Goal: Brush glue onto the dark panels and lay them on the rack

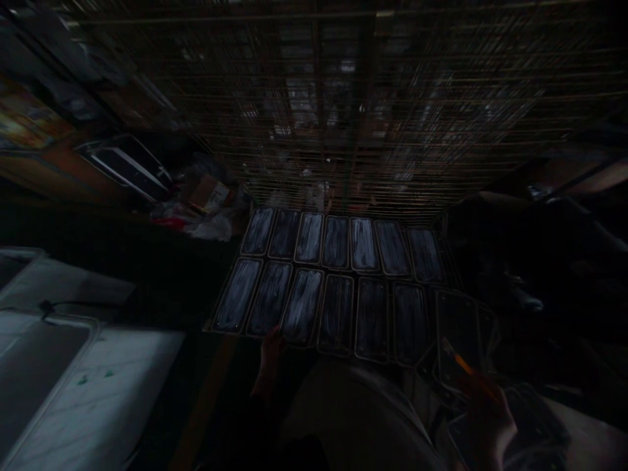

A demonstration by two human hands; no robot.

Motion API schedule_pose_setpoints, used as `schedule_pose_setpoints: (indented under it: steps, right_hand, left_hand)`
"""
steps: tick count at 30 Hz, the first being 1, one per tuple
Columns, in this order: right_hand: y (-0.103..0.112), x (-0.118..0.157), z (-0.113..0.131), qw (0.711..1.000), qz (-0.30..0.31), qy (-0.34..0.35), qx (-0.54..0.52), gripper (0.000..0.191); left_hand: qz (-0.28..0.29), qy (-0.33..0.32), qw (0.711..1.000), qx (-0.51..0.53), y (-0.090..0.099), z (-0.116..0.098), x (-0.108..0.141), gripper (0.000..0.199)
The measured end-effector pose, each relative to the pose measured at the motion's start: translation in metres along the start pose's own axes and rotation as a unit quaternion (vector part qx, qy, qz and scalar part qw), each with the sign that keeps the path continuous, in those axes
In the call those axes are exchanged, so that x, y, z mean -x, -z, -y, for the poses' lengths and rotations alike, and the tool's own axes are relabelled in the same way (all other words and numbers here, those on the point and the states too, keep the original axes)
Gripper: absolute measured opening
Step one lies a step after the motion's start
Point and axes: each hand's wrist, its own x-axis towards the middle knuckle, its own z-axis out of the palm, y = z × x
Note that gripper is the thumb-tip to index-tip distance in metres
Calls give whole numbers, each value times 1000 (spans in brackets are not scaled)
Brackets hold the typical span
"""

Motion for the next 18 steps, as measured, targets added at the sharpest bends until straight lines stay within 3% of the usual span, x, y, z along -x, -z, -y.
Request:
schedule_pose_setpoints:
  steps: [5, 13, 18]
  right_hand:
    - [-2, 0, 3, 1000, -5, -14, 14, 57]
    - [-1, 4, 15, 1000, -7, -21, -11, 50]
    - [-4, 7, 17, 999, -10, -35, -13, 47]
  left_hand:
    - [10, 0, 1000, -2, -2, -1, 1, 54]
    - [-15, 16, 1000, -17, -6, -5, -3, 52]
    - [-3, 15, 1000, -26, -1, -9, -2, 51]
